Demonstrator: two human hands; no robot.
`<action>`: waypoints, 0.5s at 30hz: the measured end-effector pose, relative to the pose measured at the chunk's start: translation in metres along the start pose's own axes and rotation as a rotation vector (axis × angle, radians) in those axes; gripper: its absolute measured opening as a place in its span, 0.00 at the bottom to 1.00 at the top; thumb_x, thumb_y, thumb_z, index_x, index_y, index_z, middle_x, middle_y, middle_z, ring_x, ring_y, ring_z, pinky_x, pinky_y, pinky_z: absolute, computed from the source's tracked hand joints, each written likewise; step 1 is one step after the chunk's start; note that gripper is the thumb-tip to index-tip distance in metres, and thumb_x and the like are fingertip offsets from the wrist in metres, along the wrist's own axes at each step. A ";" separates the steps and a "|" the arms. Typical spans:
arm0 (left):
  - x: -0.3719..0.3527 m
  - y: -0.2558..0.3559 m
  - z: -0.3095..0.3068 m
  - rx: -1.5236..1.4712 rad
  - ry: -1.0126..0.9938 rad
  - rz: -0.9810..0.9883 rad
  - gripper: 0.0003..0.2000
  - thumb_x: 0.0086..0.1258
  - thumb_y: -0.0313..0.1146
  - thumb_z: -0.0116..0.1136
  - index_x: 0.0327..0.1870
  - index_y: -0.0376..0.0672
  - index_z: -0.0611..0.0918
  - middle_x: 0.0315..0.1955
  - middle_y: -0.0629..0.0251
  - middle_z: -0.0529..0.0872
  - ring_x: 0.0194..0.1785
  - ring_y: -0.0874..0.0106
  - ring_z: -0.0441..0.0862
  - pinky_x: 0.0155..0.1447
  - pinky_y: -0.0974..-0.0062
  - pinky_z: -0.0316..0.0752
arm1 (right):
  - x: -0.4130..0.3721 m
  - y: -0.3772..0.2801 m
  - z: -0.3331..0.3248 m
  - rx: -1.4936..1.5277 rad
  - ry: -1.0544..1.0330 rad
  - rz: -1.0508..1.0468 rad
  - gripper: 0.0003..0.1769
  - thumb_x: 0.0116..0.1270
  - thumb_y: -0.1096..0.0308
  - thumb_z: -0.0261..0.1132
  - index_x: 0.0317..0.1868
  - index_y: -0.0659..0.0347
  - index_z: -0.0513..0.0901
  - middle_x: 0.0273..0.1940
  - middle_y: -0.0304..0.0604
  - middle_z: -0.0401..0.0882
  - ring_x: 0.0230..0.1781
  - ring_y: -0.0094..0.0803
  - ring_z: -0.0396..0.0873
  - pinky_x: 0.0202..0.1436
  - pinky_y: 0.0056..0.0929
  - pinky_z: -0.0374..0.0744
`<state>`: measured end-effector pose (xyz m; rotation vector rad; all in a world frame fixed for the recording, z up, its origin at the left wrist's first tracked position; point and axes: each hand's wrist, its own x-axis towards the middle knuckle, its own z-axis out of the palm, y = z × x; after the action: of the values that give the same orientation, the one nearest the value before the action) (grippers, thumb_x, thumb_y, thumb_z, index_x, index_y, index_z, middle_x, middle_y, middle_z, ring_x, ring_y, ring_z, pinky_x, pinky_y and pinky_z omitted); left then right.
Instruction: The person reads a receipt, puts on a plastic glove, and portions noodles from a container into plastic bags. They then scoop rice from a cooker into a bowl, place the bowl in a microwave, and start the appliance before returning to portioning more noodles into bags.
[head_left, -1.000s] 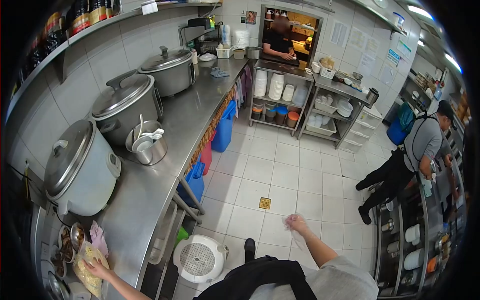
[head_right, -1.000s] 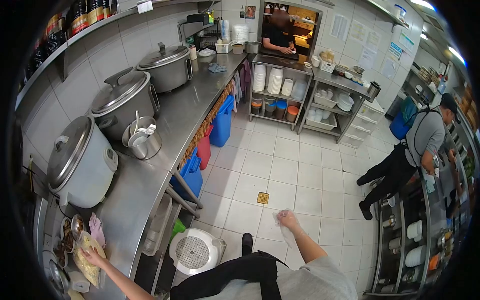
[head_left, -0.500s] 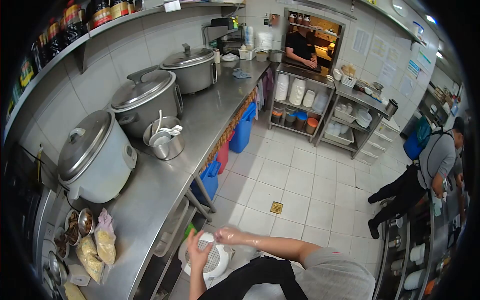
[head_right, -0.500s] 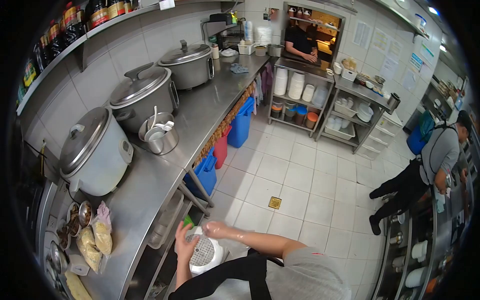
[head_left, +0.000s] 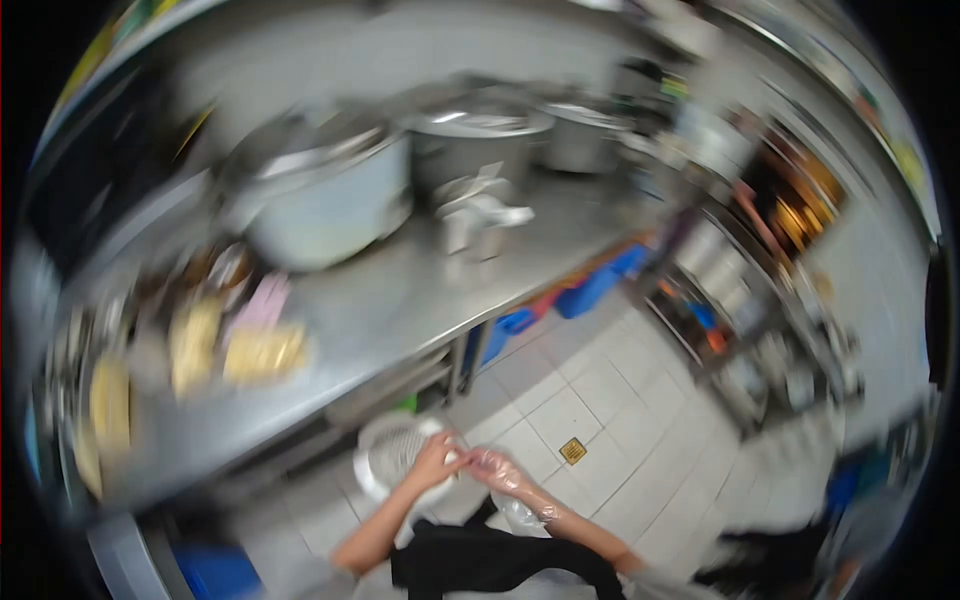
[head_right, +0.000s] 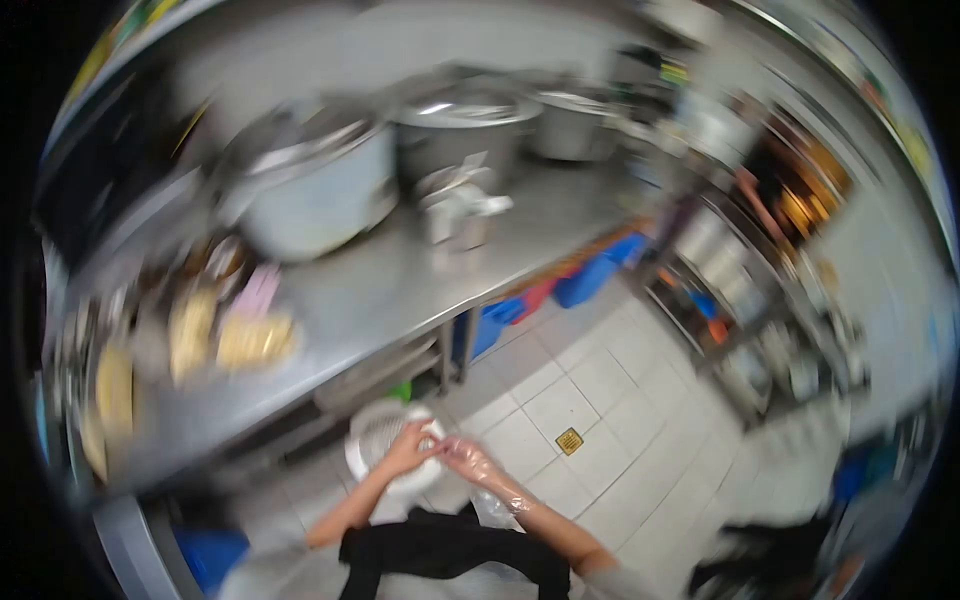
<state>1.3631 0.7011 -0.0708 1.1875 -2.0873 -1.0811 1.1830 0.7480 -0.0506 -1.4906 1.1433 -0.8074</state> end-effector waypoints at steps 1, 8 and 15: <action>-0.005 0.003 0.001 0.052 0.063 0.063 0.18 0.58 0.51 0.60 0.31 0.42 0.84 0.56 0.44 0.72 0.61 0.51 0.65 0.64 0.59 0.60 | -0.003 -0.014 -0.001 0.016 -0.022 -0.030 0.10 0.60 0.72 0.59 0.43 0.60 0.77 0.33 0.37 0.78 0.35 0.24 0.74 0.42 0.26 0.74; -0.077 0.031 -0.036 0.165 0.117 -0.093 0.10 0.54 0.37 0.62 0.25 0.39 0.81 0.58 0.57 0.71 0.64 0.56 0.62 0.61 0.55 0.62 | -0.007 -0.037 0.019 0.476 -0.448 0.425 0.24 0.61 0.72 0.63 0.58 0.61 0.70 0.44 0.39 0.75 0.41 0.23 0.75 0.46 0.24 0.75; -0.162 0.019 -0.108 0.360 0.492 -0.175 0.04 0.50 0.24 0.59 0.19 0.39 0.76 0.59 0.60 0.71 0.66 0.54 0.60 0.61 0.54 0.61 | 0.044 -0.080 0.092 0.503 -0.823 0.273 0.36 0.59 0.70 0.65 0.68 0.57 0.60 0.64 0.46 0.63 0.63 0.33 0.64 0.63 0.32 0.65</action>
<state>1.5138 0.8056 -0.0011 1.6391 -1.8481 -0.4158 1.3007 0.7370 0.0029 -1.0369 0.4504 -0.2053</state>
